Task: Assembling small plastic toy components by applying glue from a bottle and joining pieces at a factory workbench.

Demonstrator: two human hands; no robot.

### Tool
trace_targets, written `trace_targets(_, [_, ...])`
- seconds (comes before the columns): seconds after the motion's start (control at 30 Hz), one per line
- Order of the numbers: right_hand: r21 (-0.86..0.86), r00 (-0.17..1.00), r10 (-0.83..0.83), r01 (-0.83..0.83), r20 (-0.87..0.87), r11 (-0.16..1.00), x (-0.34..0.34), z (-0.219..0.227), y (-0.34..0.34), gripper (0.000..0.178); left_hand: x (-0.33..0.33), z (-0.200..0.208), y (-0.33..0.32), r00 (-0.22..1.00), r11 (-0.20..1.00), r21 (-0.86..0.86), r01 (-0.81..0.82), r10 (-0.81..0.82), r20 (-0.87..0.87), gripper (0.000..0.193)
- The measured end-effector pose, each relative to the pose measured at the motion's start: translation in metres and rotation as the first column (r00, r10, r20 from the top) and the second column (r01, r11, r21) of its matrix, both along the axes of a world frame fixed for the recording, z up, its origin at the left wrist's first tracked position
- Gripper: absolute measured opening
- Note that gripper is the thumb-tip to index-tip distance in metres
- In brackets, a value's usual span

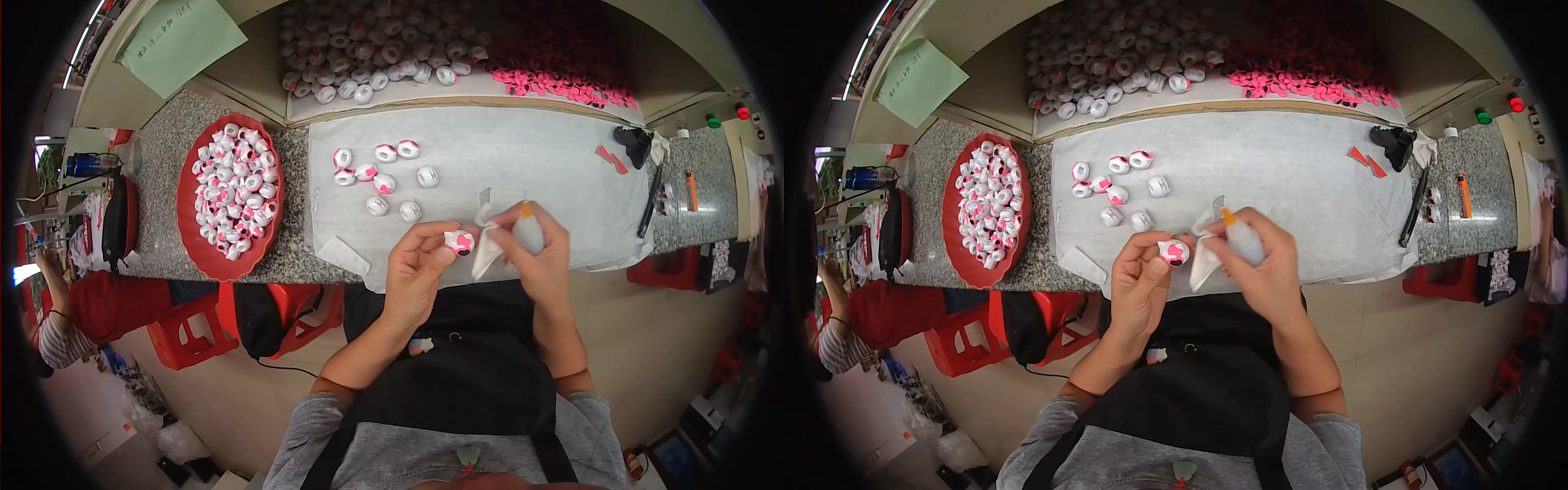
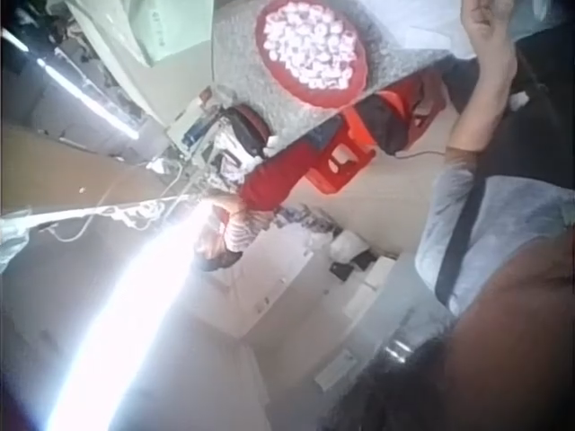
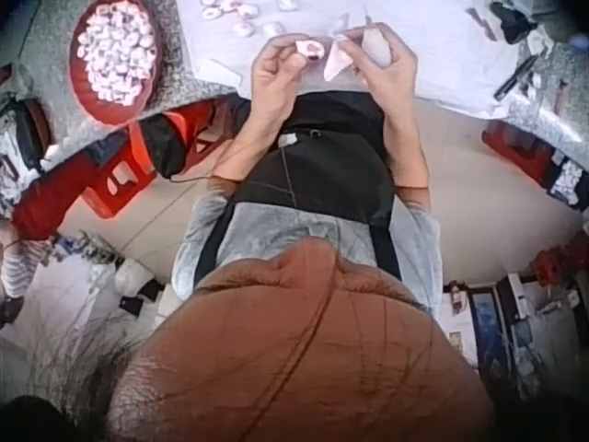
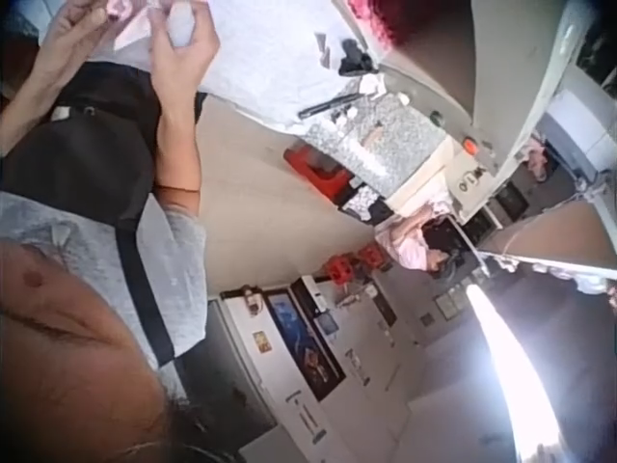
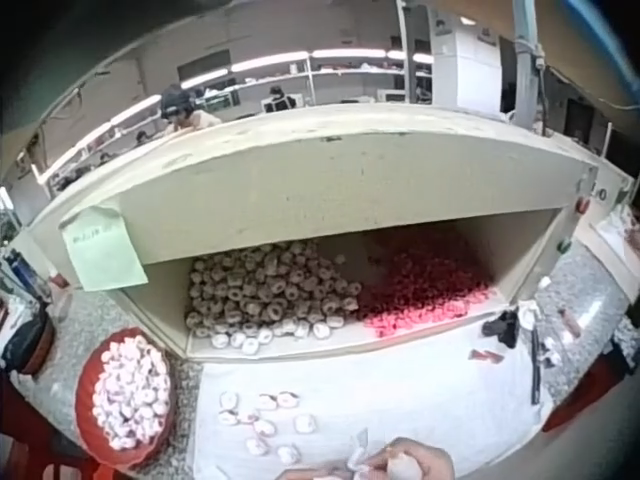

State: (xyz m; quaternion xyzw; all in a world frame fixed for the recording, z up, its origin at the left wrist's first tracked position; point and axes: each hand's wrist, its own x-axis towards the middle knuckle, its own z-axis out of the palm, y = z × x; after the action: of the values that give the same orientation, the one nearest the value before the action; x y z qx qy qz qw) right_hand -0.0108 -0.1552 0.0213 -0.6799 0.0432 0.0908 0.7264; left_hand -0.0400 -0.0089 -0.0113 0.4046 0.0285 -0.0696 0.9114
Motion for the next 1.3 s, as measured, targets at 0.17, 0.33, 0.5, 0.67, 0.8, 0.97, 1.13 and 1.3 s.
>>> trace_targets(0.17, [-0.579,0.753,0.106,0.399,0.65,0.712,0.016,-0.012,-0.033,0.006,0.007,0.003,-0.002,0.998,0.996,-0.056,0.067,-0.068,-0.006,0.025])
trace_targets(0.33, [-0.288,0.947,-0.125,0.213,0.297,0.934,-0.007,-0.003,-0.01,0.004,0.007,0.001,-0.002,0.993,0.985,-0.14,0.102,-0.109,-0.038,0.026])
trace_targets(0.5, [-0.064,0.963,-0.068,0.088,0.261,0.994,-0.015,0.003,0.012,0.01,0.005,0.0,-0.002,0.993,0.985,-0.143,0.091,-0.102,-0.067,0.025])
trace_targets(0.67, [-0.073,0.991,-0.023,0.033,0.135,0.997,-0.013,0.005,0.017,0.009,0.002,0.005,-0.004,1.0,0.999,0.042,-0.003,0.002,0.02,0.023])
trace_targets(0.8, [-0.027,1.0,0.014,-0.013,0.026,1.0,-0.014,0.002,0.016,0.011,0.001,0.003,-0.004,0.997,0.996,0.086,-0.03,0.024,0.074,0.022])
trace_targets(0.97, [0.041,1.0,-0.007,0.006,0.021,0.999,-0.012,0.004,0.018,0.01,0.002,0.002,-0.003,0.998,0.993,0.11,-0.035,0.03,0.051,0.021])
trace_targets(1.13, [-0.021,0.998,0.011,-0.009,0.069,1.0,-0.011,0.003,0.019,0.008,0.003,0.001,-0.004,0.999,0.993,0.112,-0.035,0.032,0.027,0.022])
trace_targets(1.3, [0.029,0.997,-0.009,0.006,0.078,1.0,-0.013,0.003,0.013,0.008,0.002,-0.002,-0.003,1.0,1.0,-0.004,0.014,-0.014,-0.014,0.024])
